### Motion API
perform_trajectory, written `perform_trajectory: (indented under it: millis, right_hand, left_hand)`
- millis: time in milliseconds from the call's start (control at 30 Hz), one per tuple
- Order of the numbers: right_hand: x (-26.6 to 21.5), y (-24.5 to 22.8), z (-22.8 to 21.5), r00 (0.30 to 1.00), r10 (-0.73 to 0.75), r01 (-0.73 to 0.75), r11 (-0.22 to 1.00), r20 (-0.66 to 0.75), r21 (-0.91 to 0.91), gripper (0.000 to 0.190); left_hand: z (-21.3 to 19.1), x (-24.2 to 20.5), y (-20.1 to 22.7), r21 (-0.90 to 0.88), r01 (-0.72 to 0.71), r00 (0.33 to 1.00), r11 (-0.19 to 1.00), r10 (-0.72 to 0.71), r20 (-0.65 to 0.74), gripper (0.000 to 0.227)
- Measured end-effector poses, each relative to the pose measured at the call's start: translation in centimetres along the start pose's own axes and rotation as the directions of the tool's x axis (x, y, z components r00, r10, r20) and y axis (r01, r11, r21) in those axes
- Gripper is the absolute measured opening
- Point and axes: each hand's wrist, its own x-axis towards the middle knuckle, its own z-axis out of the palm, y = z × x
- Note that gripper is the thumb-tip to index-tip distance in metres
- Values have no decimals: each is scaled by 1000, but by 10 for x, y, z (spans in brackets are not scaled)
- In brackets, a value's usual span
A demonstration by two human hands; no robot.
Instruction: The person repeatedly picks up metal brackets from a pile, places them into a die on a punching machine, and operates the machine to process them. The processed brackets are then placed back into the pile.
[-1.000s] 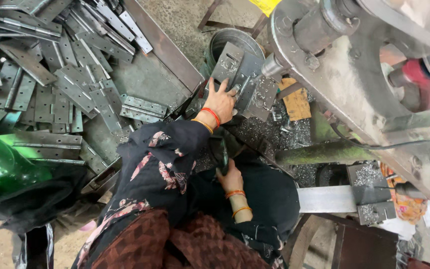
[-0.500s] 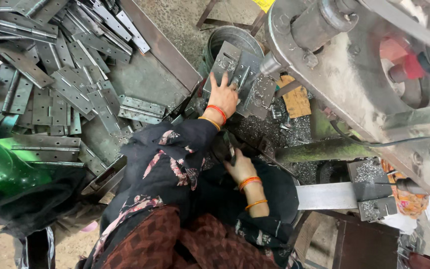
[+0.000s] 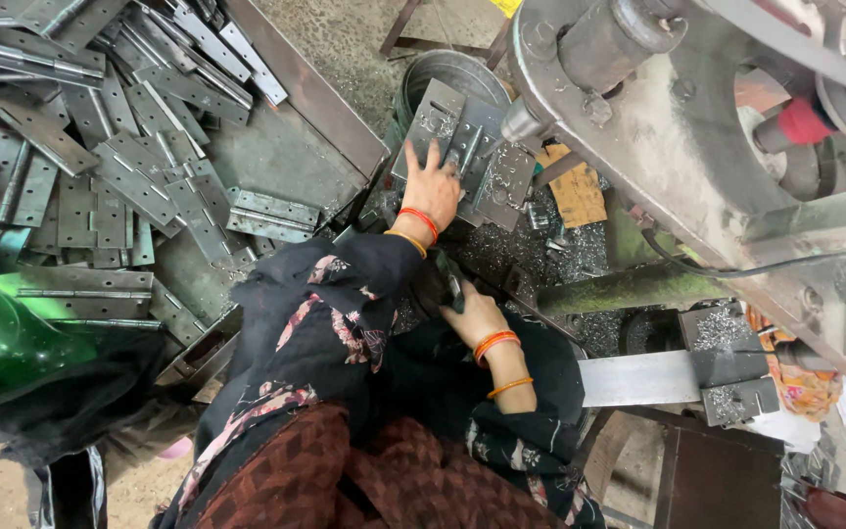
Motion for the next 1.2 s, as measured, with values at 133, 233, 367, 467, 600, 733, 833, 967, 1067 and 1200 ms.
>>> perform_trajectory:
  millis: [133,233,367,467,600,733,833,967,1067,1200]
  right_hand:
    - [-11,-1,46,994,80,-70,989,-74,132,73]
    - [-17,3,81,965,109,-56,974,-240,218,67]
    - [-22,5,86,984,134,-106,971,-116,215,66]
    - [-19,-3,53,992,96,-82,984,-83,157,72]
    - [-15,-9,1,999,31,-31,999,-33,-15,72]
    - [-3,-10,-9,999,24,-26,994,-22,-104,73]
    - [-10,-7,32,996,75,-76,997,-36,-26,79]
    - [-18,3,84,972,63,-30,989,-225,146,70]
    - [-23,7,90,982,157,-139,977,-106,164,70]
    - [-17,0,43,994,57,-45,991,-97,125,76]
  left_hand:
    - [2,0,-1,-7,-6,1000,1000,6,-2,35]
    - [3,0,-2,-30,-13,999,999,12,-41,36]
    - [4,-11,-5,2,-28,988,1000,28,-151,33]
    - [2,-6,-4,-14,-16,998,1000,15,-67,31]
    - [11,5,4,22,-2,999,1000,3,-51,32]
    - [16,30,5,-34,9,998,999,-11,-59,31]
    - [20,33,4,-66,7,997,998,-12,-79,31]
    - [18,25,5,-51,1,999,999,-4,-46,32]
    - [18,7,9,34,-24,998,999,26,-56,35]
    - [12,1,8,5,-3,998,1000,3,-58,43]
